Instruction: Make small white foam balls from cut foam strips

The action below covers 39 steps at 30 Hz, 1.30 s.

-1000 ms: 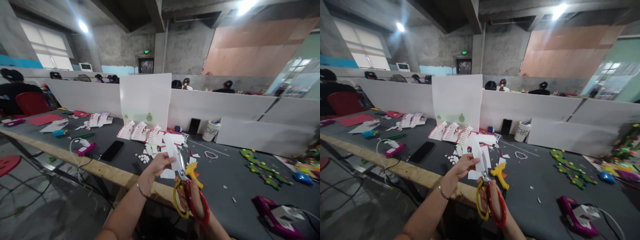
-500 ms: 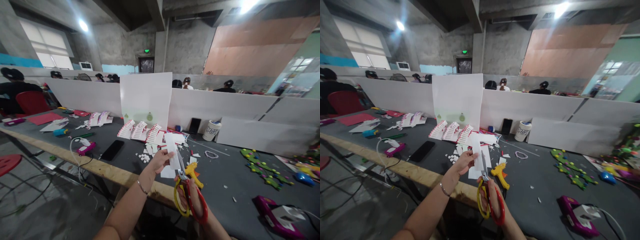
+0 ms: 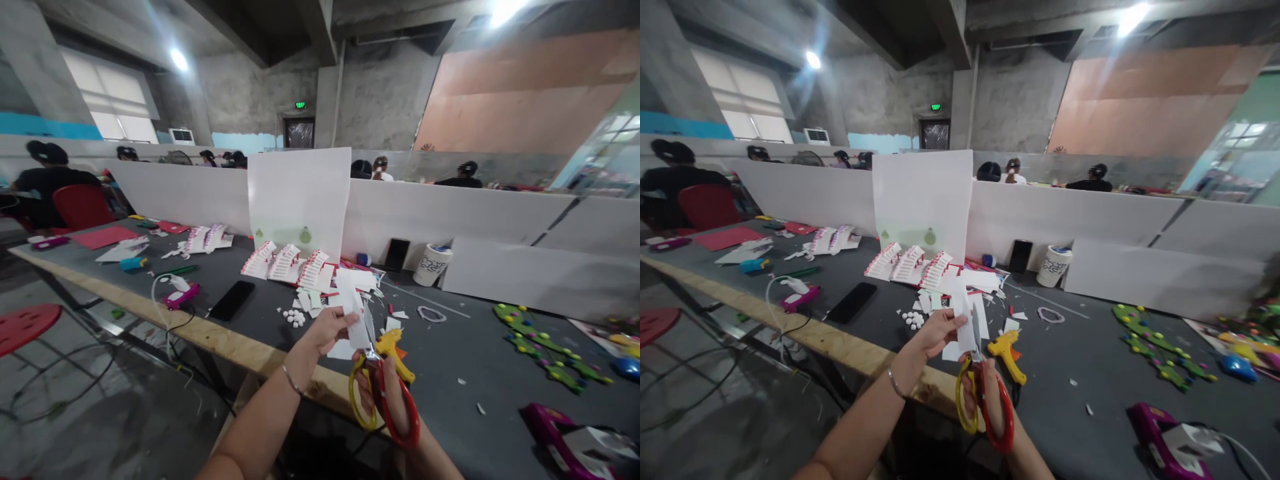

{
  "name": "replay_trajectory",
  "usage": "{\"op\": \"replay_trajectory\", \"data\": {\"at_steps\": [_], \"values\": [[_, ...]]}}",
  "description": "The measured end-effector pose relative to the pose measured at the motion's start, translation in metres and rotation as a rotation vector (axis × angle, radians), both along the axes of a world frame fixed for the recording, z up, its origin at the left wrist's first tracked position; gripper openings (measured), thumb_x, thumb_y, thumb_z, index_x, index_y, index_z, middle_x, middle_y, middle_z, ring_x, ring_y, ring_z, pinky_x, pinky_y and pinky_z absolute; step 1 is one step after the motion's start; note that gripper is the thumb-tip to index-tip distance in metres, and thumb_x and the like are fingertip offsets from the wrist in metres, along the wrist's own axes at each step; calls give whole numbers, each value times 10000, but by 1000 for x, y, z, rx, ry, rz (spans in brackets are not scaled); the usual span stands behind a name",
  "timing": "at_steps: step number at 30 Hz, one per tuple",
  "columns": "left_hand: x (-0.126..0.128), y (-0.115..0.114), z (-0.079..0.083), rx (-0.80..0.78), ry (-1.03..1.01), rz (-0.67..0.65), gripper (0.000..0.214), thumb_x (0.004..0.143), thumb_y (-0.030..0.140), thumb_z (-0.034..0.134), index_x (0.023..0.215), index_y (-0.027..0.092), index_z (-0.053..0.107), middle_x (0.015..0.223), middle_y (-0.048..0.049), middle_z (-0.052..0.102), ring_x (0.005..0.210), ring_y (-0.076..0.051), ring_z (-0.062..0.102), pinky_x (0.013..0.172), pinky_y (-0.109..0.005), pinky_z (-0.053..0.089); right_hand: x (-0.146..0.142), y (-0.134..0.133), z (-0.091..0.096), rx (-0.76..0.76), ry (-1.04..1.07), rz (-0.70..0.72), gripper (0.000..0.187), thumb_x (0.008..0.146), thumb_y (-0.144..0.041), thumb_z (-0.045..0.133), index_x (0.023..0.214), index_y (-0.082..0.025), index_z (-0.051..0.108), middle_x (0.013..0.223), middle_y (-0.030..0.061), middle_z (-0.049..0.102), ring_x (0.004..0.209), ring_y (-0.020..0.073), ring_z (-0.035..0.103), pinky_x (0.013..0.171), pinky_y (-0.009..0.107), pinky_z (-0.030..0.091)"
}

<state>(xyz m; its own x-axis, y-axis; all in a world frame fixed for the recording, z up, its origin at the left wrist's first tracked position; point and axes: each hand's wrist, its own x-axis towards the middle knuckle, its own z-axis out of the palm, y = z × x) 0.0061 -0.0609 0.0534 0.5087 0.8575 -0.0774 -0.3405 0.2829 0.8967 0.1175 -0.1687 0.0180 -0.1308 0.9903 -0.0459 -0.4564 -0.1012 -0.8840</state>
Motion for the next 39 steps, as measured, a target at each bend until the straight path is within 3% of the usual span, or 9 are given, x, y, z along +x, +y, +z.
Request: {"op": "replay_trajectory", "data": {"at_steps": [9,14,21,27,39], "values": [[1,3,-4,-20,-19,15,510,517,433,876,838,78,699,661,-64,695,562,-148,626,566,-257,469,-1,-2,-5,-49,28,-34,618,706,-793,522,940,-222,541,529,-68,407,340,44,225,304,208,238],[1,5,-1,-53,-81,8,468,601,439,839,883,95,698,721,-71,709,593,-123,624,591,-231,468,-2,-2,-7,-53,19,-56,615,694,-790,543,918,-217,530,522,-78,407,330,35,241,305,195,240],[6,9,-2,-87,-92,40,398,597,398,851,790,82,703,685,-70,704,544,-110,601,570,-227,464,-2,-1,-12,-7,-7,-68,626,751,-772,490,1001,-201,556,574,-44,502,347,68,362,321,207,327],[7,6,-8,-94,-95,52,480,501,417,888,799,82,715,673,-61,708,560,-125,613,597,-241,495,3,0,-12,22,-91,-62,650,782,-764,446,1074,-200,585,608,4,571,426,127,487,386,245,412],[12,1,-8,-79,-102,25,456,546,410,865,821,79,715,681,-79,718,568,-157,641,577,-254,493,1,0,-8,-76,-34,-122,687,670,-817,522,942,-194,617,495,-57,432,343,73,282,334,238,352]]}}
